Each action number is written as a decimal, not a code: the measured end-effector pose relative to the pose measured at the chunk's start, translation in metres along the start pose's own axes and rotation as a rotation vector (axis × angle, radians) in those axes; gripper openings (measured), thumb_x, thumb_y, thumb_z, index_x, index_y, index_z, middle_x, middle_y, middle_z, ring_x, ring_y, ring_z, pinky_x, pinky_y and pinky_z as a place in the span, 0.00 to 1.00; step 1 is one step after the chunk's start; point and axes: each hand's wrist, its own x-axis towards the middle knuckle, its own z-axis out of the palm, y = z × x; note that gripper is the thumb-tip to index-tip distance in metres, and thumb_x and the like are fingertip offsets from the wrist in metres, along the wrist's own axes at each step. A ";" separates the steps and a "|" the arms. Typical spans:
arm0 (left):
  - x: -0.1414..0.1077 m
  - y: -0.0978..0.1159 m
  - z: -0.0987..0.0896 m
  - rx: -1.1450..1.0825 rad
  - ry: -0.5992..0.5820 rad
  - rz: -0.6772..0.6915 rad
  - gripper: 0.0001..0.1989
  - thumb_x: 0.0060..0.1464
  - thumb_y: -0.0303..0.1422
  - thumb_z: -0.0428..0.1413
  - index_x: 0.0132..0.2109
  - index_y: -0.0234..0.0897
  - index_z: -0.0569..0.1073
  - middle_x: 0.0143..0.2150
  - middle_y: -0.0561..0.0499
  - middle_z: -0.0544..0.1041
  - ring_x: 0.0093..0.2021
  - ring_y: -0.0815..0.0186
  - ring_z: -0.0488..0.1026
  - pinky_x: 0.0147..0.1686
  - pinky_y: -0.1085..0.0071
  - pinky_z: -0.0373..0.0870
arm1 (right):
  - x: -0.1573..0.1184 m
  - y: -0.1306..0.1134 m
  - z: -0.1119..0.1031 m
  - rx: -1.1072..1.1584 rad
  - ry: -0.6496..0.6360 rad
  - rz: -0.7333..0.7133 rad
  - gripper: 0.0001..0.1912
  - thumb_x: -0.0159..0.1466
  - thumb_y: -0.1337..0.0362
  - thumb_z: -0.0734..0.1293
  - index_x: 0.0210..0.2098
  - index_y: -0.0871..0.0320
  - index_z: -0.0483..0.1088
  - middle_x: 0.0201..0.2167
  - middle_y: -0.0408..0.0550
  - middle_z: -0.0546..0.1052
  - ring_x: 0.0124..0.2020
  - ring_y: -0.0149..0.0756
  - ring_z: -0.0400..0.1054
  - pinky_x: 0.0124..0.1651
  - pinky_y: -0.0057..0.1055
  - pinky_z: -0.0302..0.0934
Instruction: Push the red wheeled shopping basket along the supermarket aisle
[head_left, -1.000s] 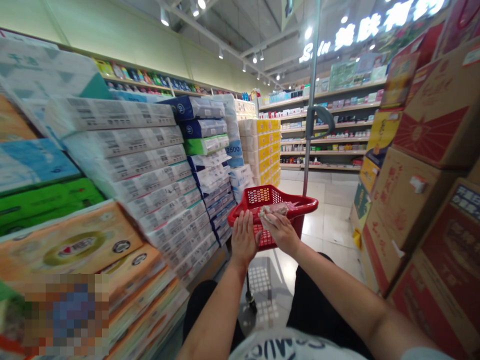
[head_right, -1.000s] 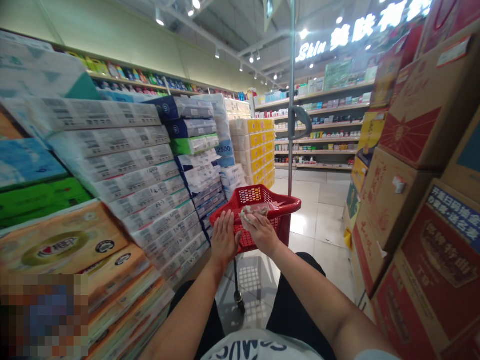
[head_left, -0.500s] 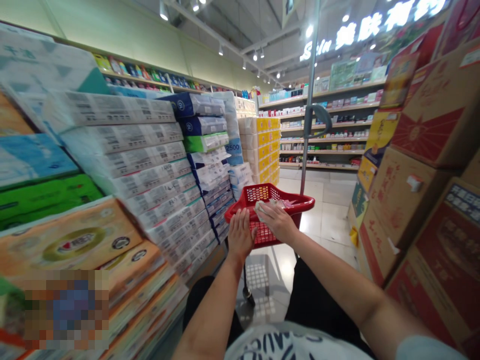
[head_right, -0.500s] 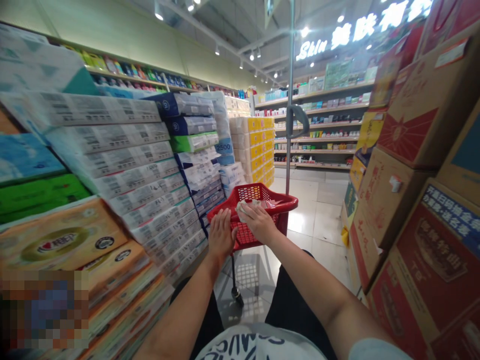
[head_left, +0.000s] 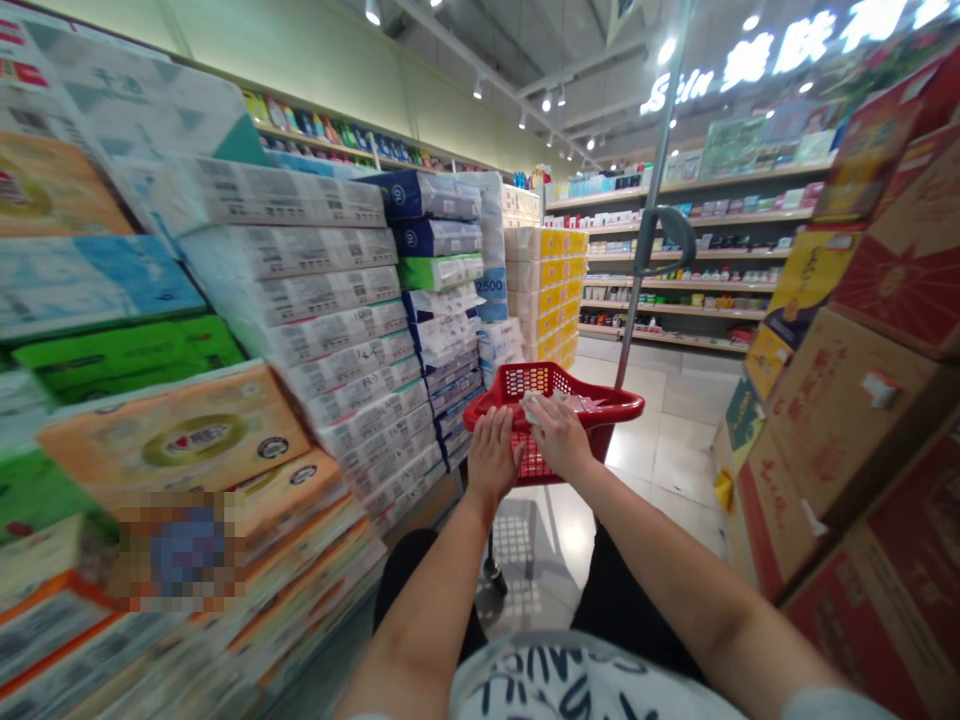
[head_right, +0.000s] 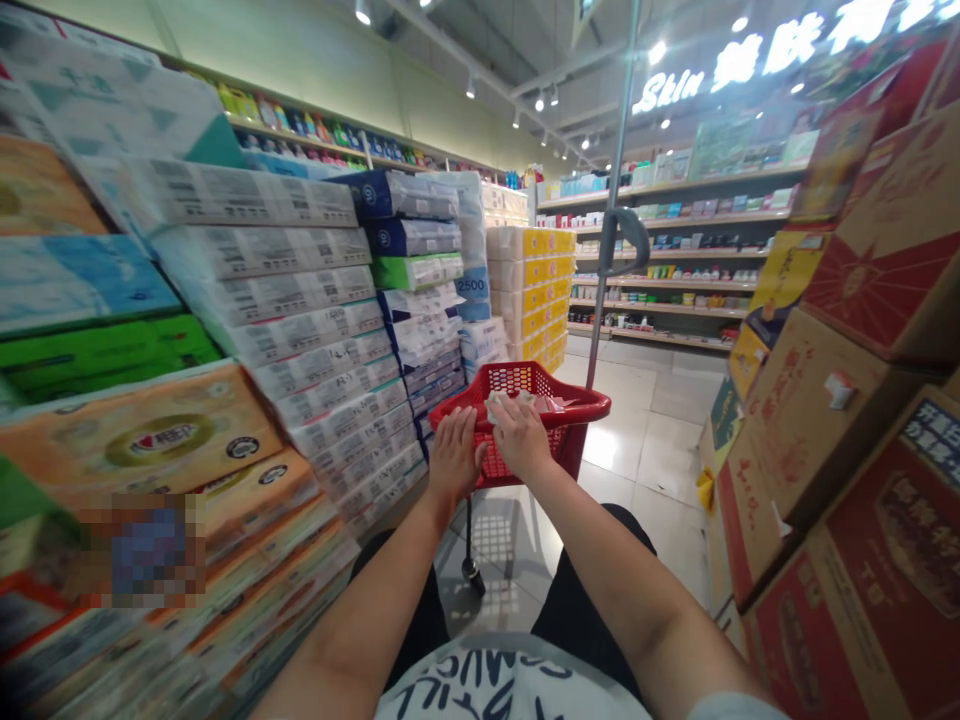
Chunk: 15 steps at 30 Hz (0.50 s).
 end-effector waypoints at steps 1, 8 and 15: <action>-0.001 0.000 0.000 -0.003 0.001 -0.003 0.27 0.64 0.40 0.45 0.64 0.28 0.59 0.62 0.38 0.66 0.66 0.52 0.56 0.64 0.54 0.55 | -0.003 -0.001 0.001 -0.012 0.016 -0.021 0.22 0.65 0.70 0.60 0.58 0.57 0.67 0.59 0.51 0.68 0.59 0.42 0.60 0.63 0.44 0.54; -0.003 -0.001 -0.001 -0.026 0.003 -0.014 0.28 0.64 0.42 0.45 0.64 0.27 0.60 0.62 0.39 0.67 0.66 0.53 0.56 0.65 0.53 0.53 | 0.016 -0.004 0.002 -0.023 -0.033 -0.005 0.18 0.63 0.68 0.62 0.51 0.57 0.72 0.51 0.50 0.75 0.50 0.43 0.67 0.59 0.41 0.58; -0.007 -0.008 -0.004 -0.034 -0.037 -0.009 0.28 0.64 0.43 0.43 0.65 0.29 0.58 0.63 0.40 0.66 0.66 0.54 0.56 0.66 0.54 0.53 | 0.006 -0.016 0.006 -0.071 -0.003 -0.114 0.19 0.65 0.68 0.59 0.55 0.58 0.69 0.58 0.52 0.69 0.58 0.44 0.62 0.61 0.42 0.54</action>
